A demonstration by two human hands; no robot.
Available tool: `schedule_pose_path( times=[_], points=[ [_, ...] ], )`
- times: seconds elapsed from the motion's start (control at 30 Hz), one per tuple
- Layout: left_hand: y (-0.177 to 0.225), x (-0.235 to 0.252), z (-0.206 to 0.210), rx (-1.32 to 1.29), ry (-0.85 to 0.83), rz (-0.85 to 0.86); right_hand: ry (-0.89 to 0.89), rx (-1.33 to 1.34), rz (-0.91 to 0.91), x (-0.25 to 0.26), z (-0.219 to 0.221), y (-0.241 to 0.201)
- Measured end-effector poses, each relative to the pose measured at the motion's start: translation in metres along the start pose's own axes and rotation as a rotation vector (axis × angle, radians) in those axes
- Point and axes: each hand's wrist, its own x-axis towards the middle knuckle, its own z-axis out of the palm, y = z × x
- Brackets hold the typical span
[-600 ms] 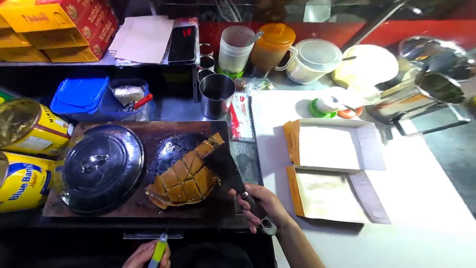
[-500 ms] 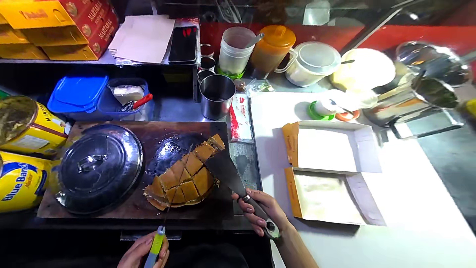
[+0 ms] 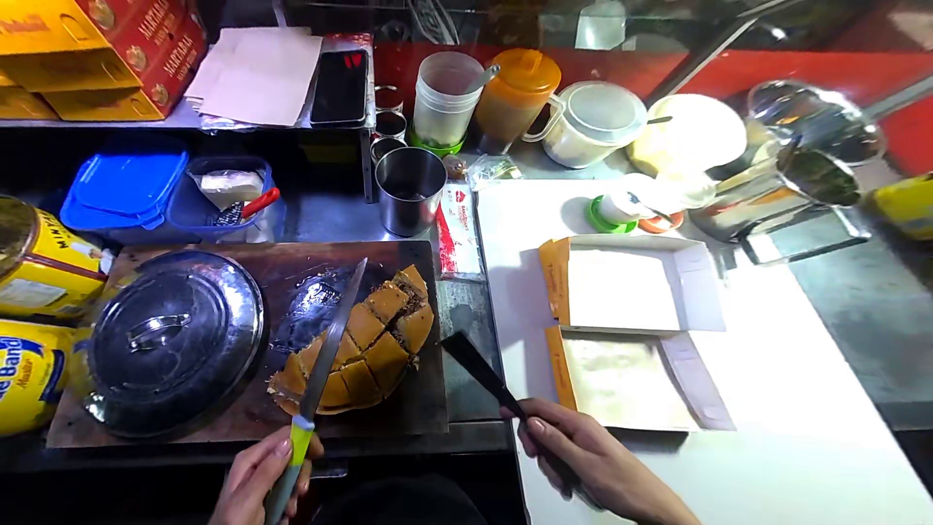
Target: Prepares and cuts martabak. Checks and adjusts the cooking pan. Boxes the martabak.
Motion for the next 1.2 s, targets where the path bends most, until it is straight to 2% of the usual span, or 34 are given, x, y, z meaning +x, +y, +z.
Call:
schedule_pose_path(
  times=[0.07, 0.1, 0.17, 0.23, 0.33, 0.4, 0.5, 0.67, 0.77, 0.93, 1.07, 1.2],
  points=[
    [0.022, 0.015, 0.001, 0.374, 0.091, 0.047, 0.195, -0.592, -0.171, -0.003, -0.003, 0.008],
    [0.031, 0.027, 0.001, 0.534, 0.131, 0.084, 0.256, -0.760, -0.216, 0.000, -0.001, 0.012],
    [0.046, 0.055, 0.003, 0.806, 0.172, 0.195, 0.315, -0.944, -0.200, 0.008, 0.005, 0.010],
    [0.060, 0.078, 0.005, 1.009, 0.159, 0.292, 0.291, -1.013, -0.068, 0.020, 0.007, -0.006],
    [0.073, 0.097, 0.005, 1.183, 0.108, 0.335, 0.174, -1.029, 0.116, 0.049, 0.004, -0.035],
    [0.079, 0.102, 0.005, 1.243, 0.066, 0.288, 0.090, -1.038, 0.232, 0.068, 0.001, -0.058],
    [0.085, 0.107, 0.007, 1.290, -0.009, 0.171, 0.056, -1.037, 0.294, 0.088, 0.006, -0.077],
    [0.086, 0.106, 0.002, 1.339, -0.068, 0.110, 0.168, -0.933, 0.213, 0.111, 0.049, -0.057],
    [0.082, 0.103, 0.002, 1.355, -0.056, 0.138, 0.229, -0.871, 0.204, 0.119, 0.070, -0.052],
    [0.087, 0.110, 0.028, 1.360, -0.059, 0.108, 0.466, -0.794, -0.085, 0.113, 0.051, -0.015],
    [0.094, 0.122, 0.054, 1.403, -0.124, 0.018, 0.531, -0.798, -0.155, 0.112, 0.036, 0.000],
    [0.093, 0.129, 0.055, 1.415, -0.116, 0.038, 0.566, -0.779, -0.202, 0.121, 0.034, 0.004]
  ],
)
